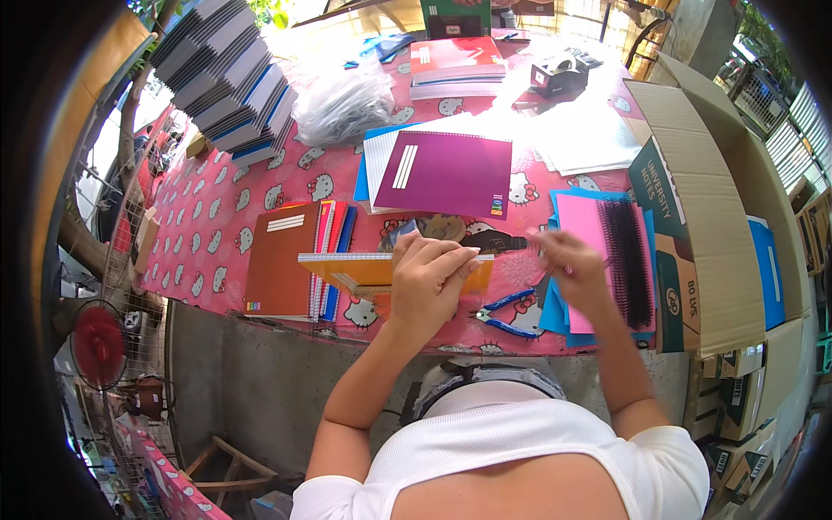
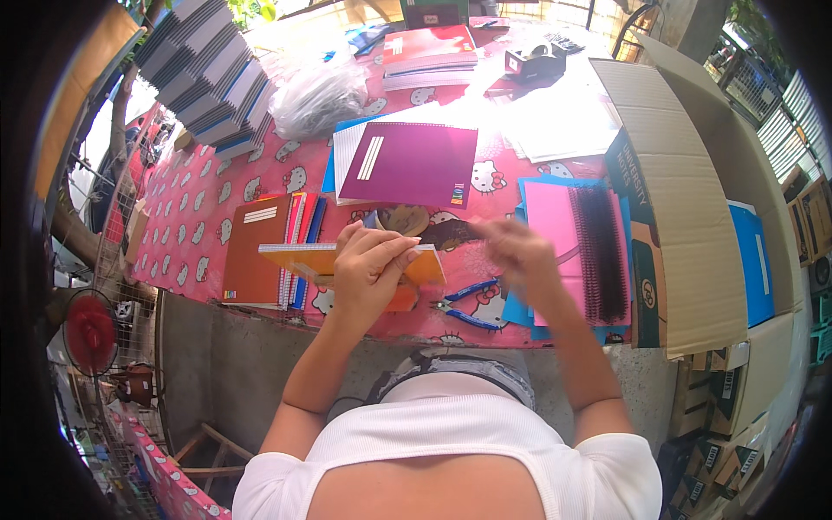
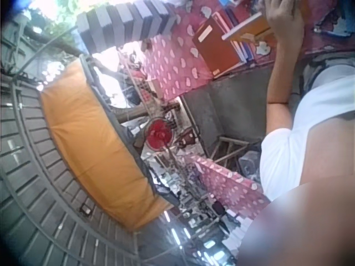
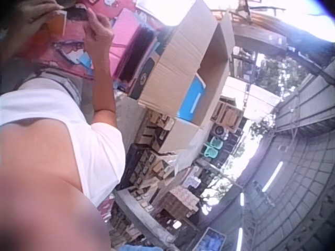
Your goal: The person sorts several colorful spiral notebooks by color, uses blue shears to trim or adjust the spiral bindings, and stacks them into groups on a table.
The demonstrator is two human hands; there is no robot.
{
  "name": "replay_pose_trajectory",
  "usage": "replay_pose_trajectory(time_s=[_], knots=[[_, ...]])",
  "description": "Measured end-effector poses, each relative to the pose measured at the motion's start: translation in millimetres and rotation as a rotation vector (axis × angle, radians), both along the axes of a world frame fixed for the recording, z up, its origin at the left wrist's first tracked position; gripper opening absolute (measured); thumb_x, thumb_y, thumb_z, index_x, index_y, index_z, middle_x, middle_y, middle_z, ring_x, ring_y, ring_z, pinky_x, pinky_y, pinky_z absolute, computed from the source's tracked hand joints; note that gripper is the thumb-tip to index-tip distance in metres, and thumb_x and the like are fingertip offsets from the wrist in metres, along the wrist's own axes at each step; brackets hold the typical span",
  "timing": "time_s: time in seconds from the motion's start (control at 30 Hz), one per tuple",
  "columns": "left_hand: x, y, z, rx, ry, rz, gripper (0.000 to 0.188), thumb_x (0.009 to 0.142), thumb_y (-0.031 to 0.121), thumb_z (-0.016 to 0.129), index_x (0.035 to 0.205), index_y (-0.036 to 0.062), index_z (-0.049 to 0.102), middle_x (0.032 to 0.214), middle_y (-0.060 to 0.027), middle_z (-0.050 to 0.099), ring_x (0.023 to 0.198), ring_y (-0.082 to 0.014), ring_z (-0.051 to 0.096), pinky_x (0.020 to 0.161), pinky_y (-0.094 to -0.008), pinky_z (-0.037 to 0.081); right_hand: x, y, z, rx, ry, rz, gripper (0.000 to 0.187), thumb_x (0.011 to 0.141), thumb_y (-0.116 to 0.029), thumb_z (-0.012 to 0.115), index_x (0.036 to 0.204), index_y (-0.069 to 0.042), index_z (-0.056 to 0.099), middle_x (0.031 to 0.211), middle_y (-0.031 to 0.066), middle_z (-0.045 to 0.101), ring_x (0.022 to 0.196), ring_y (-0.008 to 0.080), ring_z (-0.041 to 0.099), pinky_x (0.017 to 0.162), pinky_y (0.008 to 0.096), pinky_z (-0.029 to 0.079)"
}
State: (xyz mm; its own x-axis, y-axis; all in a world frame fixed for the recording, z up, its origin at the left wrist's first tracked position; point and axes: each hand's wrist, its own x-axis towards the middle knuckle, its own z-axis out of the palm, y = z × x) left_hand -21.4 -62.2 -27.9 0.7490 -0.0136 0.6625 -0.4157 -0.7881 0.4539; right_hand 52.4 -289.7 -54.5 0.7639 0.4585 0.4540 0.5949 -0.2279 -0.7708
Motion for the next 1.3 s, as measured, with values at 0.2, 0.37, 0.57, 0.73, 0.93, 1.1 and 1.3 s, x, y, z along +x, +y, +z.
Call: replay_pose_trajectory(time_s=[0.2,0.37,0.57,0.73,0.93,1.1,1.3], knots=[[-1.1,-1.1,2.7,-0.034,0.041,-0.03,0.014,0.079,0.016,0.073,0.091,0.0076,0.074,0.079,-0.0041,0.068,0.074,-0.0176,0.06,0.087,-0.0371,0.04,-18.9,23.8,20.9,0.046,-0.078,-0.081,0.031,0.072,0.002,0.074,0.102,-0.005,0.072,0.088,0.0069,0.065,0.074,0.0124,0.061,0.063,0.024,0.048],[-3.8,-1.2,2.5,-0.038,0.034,-0.031,0.013,0.08,0.015,0.072,0.091,0.0081,0.073,0.078,-0.0037,0.067,0.076,-0.019,0.061,0.089,-0.0383,0.039,-3.3,29.8,32.8,0.028,0.04,0.117,0.022,0.074,0.002,0.073,0.095,-0.002,0.07,0.083,0.0066,0.064,0.076,0.014,0.061,0.066,0.0273,0.049],[-7.0,-3.4,2.6,-0.055,0.036,-0.017,0.014,0.08,0.014,0.072,0.091,0.0063,0.073,0.078,-0.0046,0.068,0.073,-0.0178,0.061,0.089,-0.0366,0.04,5.6,27.5,42.9,-0.122,0.197,0.235,0.019,0.078,0.005,0.067,0.096,-0.001,0.067,0.082,0.0067,0.064,0.074,0.0146,0.06,0.069,0.0278,0.049],[-7.7,-4.3,1.0,-0.054,0.008,-0.001,0.015,0.079,0.014,0.072,0.092,0.0059,0.071,0.078,-0.0045,0.068,0.073,-0.0199,0.062,0.087,-0.0387,0.042,-1.6,30.0,46.8,-0.124,0.044,0.226,0.014,0.083,0.0,0.064,0.097,-0.001,0.064,0.079,0.0075,0.062,0.071,0.0167,0.06,0.065,0.0306,0.049],[-6.2,-2.8,-1.2,-0.048,0.016,0.016,0.021,0.075,0.016,0.074,0.094,0.0084,0.07,0.092,-0.0035,0.068,0.085,-0.0194,0.062,0.096,-0.0405,0.036,-14.1,35.7,46.9,-0.19,0.111,0.104,0.008,0.085,-0.006,0.065,0.092,-0.003,0.061,0.085,0.0089,0.06,0.073,0.0222,0.061,0.062,0.0325,0.049],[-13.2,5.7,-10.6,0.07,0.018,0.072,0.023,0.072,0.021,0.075,0.094,0.0149,0.071,0.091,0.0006,0.066,0.092,-0.0169,0.06,0.105,-0.0458,0.024,-17.0,46.0,57.0,-0.262,-0.137,0.112,0.014,0.083,-0.011,0.064,0.095,-0.007,0.059,0.088,0.0113,0.061,0.079,0.0317,0.061,0.063,0.0407,0.048],[-15.1,3.4,-10.6,0.061,-0.019,0.106,0.022,0.073,0.021,0.075,0.095,0.0167,0.072,0.087,0.0027,0.065,0.09,-0.0158,0.059,0.104,-0.0463,0.027,-24.3,57.7,61.9,-0.308,-0.178,0.041,0.011,0.081,-0.008,0.063,0.091,-0.007,0.059,0.081,0.011,0.056,0.077,0.0321,0.059,0.063,0.042,0.047]])
